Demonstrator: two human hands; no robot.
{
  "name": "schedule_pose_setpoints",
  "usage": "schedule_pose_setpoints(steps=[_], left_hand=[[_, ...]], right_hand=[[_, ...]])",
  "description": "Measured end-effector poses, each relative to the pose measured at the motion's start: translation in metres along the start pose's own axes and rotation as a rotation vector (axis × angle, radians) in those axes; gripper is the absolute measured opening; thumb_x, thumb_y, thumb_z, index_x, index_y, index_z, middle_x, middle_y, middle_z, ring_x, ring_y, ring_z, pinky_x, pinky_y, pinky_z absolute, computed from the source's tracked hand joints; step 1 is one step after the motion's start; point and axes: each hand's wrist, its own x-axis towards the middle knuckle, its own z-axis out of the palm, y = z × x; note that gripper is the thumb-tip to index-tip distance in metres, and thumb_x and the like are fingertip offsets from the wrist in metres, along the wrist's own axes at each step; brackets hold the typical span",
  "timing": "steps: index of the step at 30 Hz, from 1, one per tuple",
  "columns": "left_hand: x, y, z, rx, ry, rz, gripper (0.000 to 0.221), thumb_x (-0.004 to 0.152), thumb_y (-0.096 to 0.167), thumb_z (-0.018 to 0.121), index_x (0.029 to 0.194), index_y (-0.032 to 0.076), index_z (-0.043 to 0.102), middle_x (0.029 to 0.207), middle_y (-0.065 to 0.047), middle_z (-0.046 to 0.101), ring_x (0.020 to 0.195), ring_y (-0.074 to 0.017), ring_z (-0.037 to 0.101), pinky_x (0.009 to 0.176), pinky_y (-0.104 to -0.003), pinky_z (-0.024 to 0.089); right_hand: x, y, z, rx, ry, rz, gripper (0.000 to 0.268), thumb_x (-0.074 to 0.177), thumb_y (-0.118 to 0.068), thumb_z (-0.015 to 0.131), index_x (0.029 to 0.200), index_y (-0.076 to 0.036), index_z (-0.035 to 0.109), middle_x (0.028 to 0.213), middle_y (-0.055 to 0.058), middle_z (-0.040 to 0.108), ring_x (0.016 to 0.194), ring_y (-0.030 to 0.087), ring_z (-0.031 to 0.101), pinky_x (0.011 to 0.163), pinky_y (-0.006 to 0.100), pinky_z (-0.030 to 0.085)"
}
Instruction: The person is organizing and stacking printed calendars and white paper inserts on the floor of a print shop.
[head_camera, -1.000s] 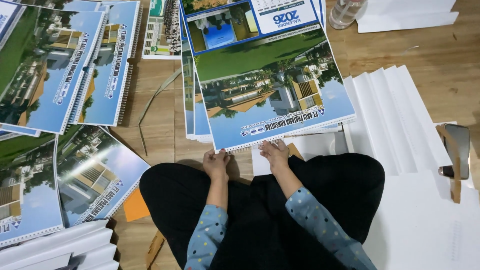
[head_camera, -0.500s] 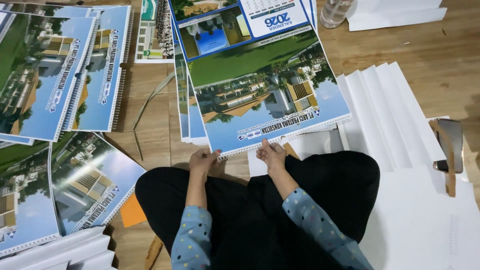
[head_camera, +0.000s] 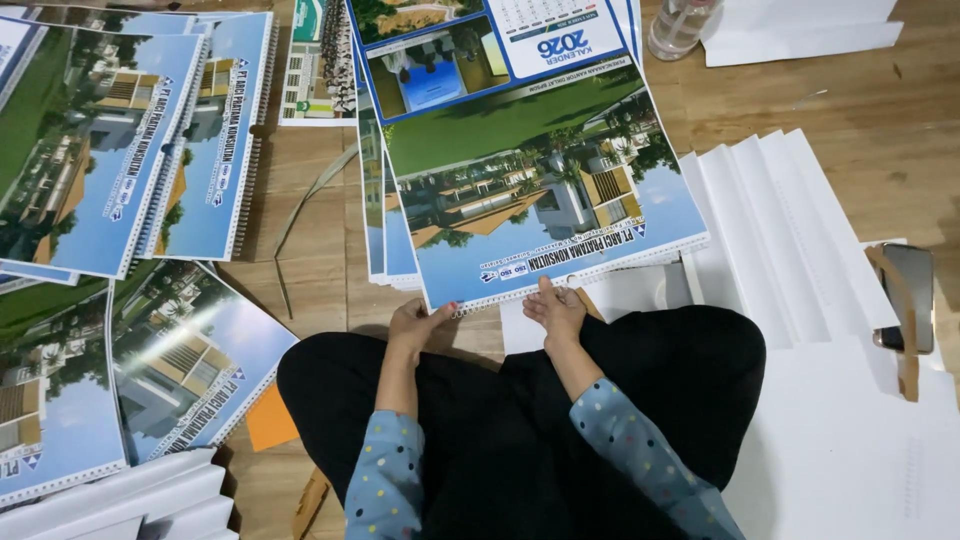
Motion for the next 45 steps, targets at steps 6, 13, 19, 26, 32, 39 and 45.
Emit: schedule_pose_setpoints(steps=[6, 13, 19, 26, 32, 39, 45], left_hand=[[-0.041, 0.043, -0.008, 0.103, -0.023, -0.030, 0.037, 0.071, 0.041, 0.070, 0.059, 0.008, 0.056, 0.058, -0.007, 0.061, 0.066, -0.0223, 0.061, 0.055, -0.028, 0.045], [-0.030, 0.034, -0.002, 0.046, -0.076, -0.049, 0.050, 0.068, 0.039, 0.076, 0.105, 0.009, 0.061, 0.109, -0.018, 0.059, 0.107, -0.0337, 0.054, 0.084, -0.042, 0.046], [-0.055, 0.062, -0.013, -0.114, -0.141, 0.032, 0.061, 0.068, 0.023, 0.078, 0.114, -0.007, 0.052, 0.109, -0.030, 0.055, 0.103, -0.0403, 0.055, 0.082, -0.043, 0.048], [-0.043, 0.047, -0.008, -0.293, -0.202, 0.040, 0.066, 0.060, 0.025, 0.086, 0.108, -0.007, 0.054, 0.097, -0.026, 0.059, 0.083, -0.0299, 0.062, 0.068, -0.037, 0.054], [-0.047, 0.050, -0.010, 0.050, -0.131, 0.117, 0.046, 0.065, 0.032, 0.081, 0.093, 0.001, 0.061, 0.074, -0.014, 0.064, 0.065, -0.0238, 0.063, 0.057, -0.034, 0.049], [-0.056, 0.062, -0.008, -0.111, -0.128, 0.080, 0.062, 0.059, 0.033, 0.083, 0.101, -0.003, 0.055, 0.084, -0.022, 0.061, 0.073, -0.0293, 0.061, 0.059, -0.035, 0.052], [-0.059, 0.056, -0.004, -0.005, -0.080, 0.081, 0.062, 0.061, 0.035, 0.083, 0.107, 0.002, 0.058, 0.105, -0.018, 0.061, 0.105, -0.0313, 0.055, 0.086, -0.040, 0.048]], right_hand=[[-0.002, -0.004, 0.001, 0.016, 0.053, -0.022, 0.038, 0.081, -0.024, 0.068, 0.100, -0.006, 0.040, 0.074, 0.011, 0.052, 0.067, 0.027, 0.064, 0.066, 0.040, 0.057], [0.020, 0.011, -0.018, -0.060, 0.074, 0.037, 0.040, 0.079, -0.029, 0.070, 0.096, -0.008, 0.041, 0.076, 0.019, 0.059, 0.061, 0.028, 0.064, 0.057, 0.037, 0.057], [-0.004, -0.013, -0.006, 0.058, 0.070, -0.005, 0.027, 0.081, -0.022, 0.067, 0.085, -0.009, 0.043, 0.067, 0.012, 0.053, 0.062, 0.031, 0.064, 0.059, 0.041, 0.057], [0.018, 0.002, -0.022, 0.087, 0.103, -0.012, 0.031, 0.079, -0.025, 0.071, 0.077, -0.010, 0.044, 0.062, 0.010, 0.048, 0.056, 0.032, 0.063, 0.058, 0.040, 0.058], [0.002, -0.011, -0.016, 0.078, 0.102, -0.038, 0.031, 0.079, -0.024, 0.070, 0.082, -0.008, 0.044, 0.064, 0.007, 0.045, 0.057, 0.031, 0.063, 0.057, 0.039, 0.058], [-0.008, -0.018, -0.011, 0.021, 0.089, -0.094, 0.041, 0.083, -0.022, 0.066, 0.107, -0.001, 0.041, 0.074, 0.008, 0.042, 0.059, 0.031, 0.064, 0.059, 0.041, 0.059], [-0.005, 0.010, -0.004, 0.085, -0.086, 0.051, 0.042, 0.076, -0.018, 0.074, 0.099, -0.004, 0.042, 0.078, 0.005, 0.044, 0.070, 0.028, 0.063, 0.070, 0.044, 0.057]])
